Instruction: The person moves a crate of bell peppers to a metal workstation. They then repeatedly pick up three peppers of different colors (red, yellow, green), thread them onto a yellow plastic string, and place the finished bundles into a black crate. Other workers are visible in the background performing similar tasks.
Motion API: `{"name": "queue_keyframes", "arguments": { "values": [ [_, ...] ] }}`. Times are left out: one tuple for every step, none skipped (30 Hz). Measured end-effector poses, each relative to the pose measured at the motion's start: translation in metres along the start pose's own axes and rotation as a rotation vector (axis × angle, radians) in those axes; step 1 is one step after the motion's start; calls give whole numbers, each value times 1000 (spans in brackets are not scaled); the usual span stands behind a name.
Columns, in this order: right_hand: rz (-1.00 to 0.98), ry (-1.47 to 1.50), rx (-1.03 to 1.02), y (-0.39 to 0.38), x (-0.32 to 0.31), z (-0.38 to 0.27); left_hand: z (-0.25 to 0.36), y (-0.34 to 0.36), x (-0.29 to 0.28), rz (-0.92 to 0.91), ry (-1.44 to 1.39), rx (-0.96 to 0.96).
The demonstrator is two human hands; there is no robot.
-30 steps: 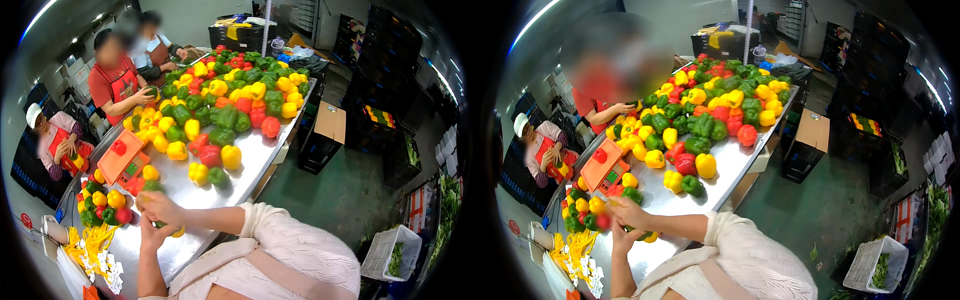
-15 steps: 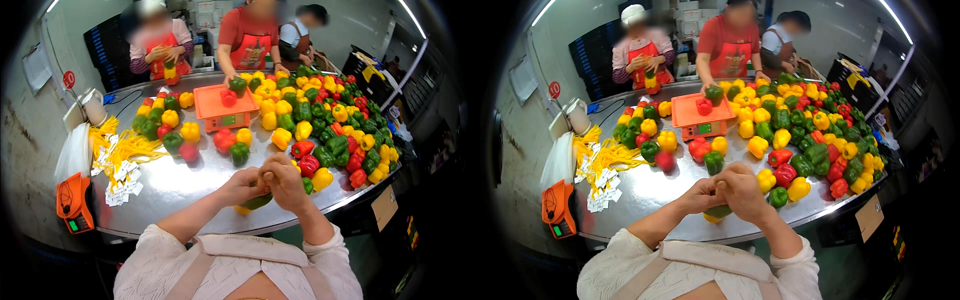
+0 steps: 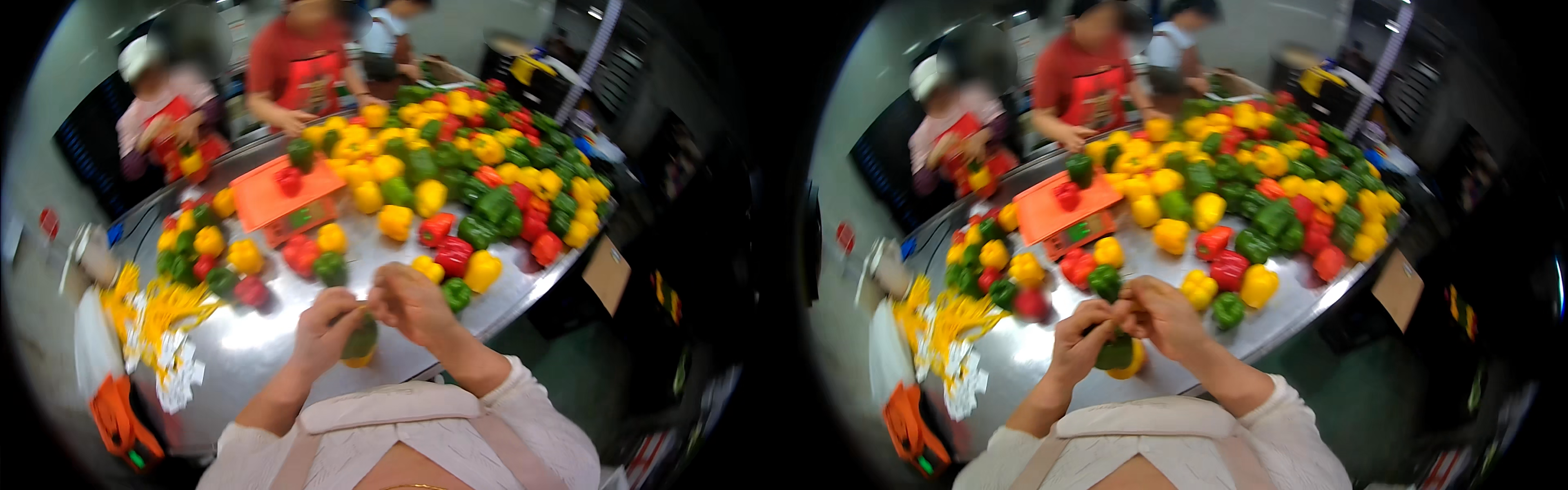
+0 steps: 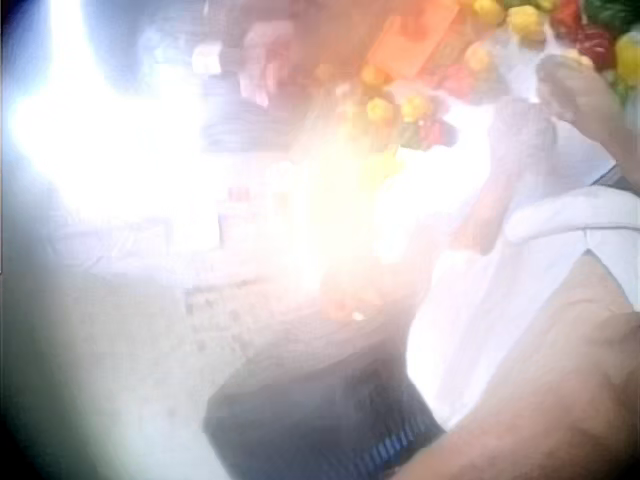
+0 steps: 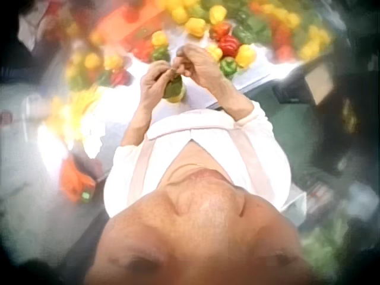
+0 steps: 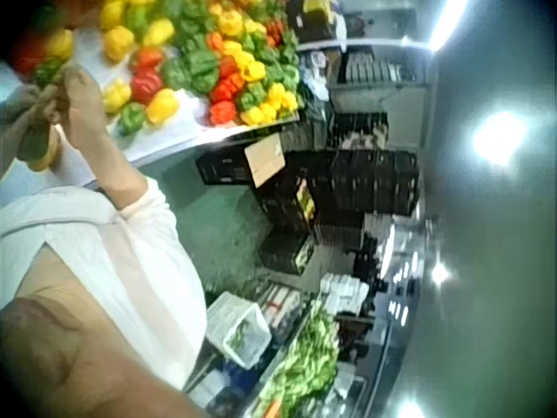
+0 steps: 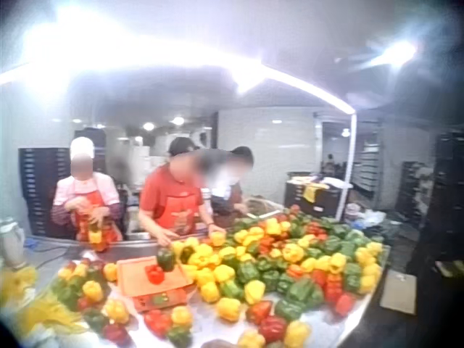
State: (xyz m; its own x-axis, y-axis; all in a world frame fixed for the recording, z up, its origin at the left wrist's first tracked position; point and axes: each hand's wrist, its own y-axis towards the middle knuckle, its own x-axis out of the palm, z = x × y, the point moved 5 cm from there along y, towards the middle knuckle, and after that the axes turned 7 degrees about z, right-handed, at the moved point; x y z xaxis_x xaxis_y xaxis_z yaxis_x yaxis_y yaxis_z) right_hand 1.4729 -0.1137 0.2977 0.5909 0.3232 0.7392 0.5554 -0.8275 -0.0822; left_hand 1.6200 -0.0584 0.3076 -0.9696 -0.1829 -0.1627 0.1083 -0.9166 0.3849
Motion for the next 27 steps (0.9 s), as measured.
{"name": "queue_keyframes", "arguments": {
  "values": [
    [-23, 47, -9, 3, 0, 0, -8, -5, -4, 69, -29, -59],
    [-51, 88, -20, 5, 1, -4, -16, -6, -8, 139, -56, -120],
    [-43, -153, -130, 3, 5, -13, -15, -2, -9, 135, -38, -104],
    [-21, -403, -229, -3, 12, -22, -12, 2, -6, 131, -28, -89],
    [-67, -549, -324, -9, 20, -23, -10, 4, -1, 125, -123, -157],
    [-111, -830, -559, -14, 24, -31, -12, 8, 6, 84, -89, -129],
    [-163, -1115, -787, -18, 29, -34, -15, 11, 10, 53, -52, -99],
    [-218, -1401, -1011, -24, 35, -34, -15, 15, 14, 24, -15, -70],
    [-221, -1514, -1024, -30, 41, -35, -6, 19, 18, 10, 0, 9],
    [-210, -1559, -1089, -33, 45, -36, -6, 19, 19, 14, -20, 3],
    [-200, -1602, -1154, -34, 49, -37, -7, 20, 21, 19, -39, -3],
    [-193, -1645, -1218, -35, 52, -38, -8, 19, 21, 25, -57, -10],
    [-230, -1715, -1182, -33, 53, -38, -13, 16, 21, 20, -34, 17],
    [-272, -1782, -1143, -29, 53, -39, -15, 15, 21, 22, -36, -4],
    [-319, -1846, -1103, -26, 52, -40, -16, 15, 22, 27, -36, -27],
    [-340, -1852, -1086, -25, 54, -44, -16, 14, 21, 41, -32, -48],
    [-386, -1842, -1075, -25, 56, -46, -19, 13, 19, 24, -4, -43],
    [-436, -1830, -1063, -25, 58, -49, -21, 13, 18, 11, 26, -41],
    [-467, -1867, -1064, -25, 58, -50, -21, 10, 20, 1, -49, -165],
    [-471, -1896, -1057, -25, 61, -52, -19, 10, 19, -20, -94, -120],
    [-472, -1930, -1001, -26, 62, -57, -9, 14, 20, -51, 14, -34],
    [-466, -2004, -944, -26, 55, -60, -1, 14, 24, -99, -45, -135],
    [-460, -1949, -929, -23, 51, -63, -1, 14, 24, -117, -35, -57],
    [-404, -1850, -790, -18, 48, -65, -2, 14, 24, -142, -27, 24],
    [-340, -1759, -644, -17, 45, -65, 0, 12, 23, -135, -19, 21],
    [-269, -1669, -495, -16, 40, -65, 1, 11, 23, -135, -13, 18],
    [-219, -1467, -327, -13, 33, -62, 3, 11, 24, -164, 29, 67]
  ]
}}
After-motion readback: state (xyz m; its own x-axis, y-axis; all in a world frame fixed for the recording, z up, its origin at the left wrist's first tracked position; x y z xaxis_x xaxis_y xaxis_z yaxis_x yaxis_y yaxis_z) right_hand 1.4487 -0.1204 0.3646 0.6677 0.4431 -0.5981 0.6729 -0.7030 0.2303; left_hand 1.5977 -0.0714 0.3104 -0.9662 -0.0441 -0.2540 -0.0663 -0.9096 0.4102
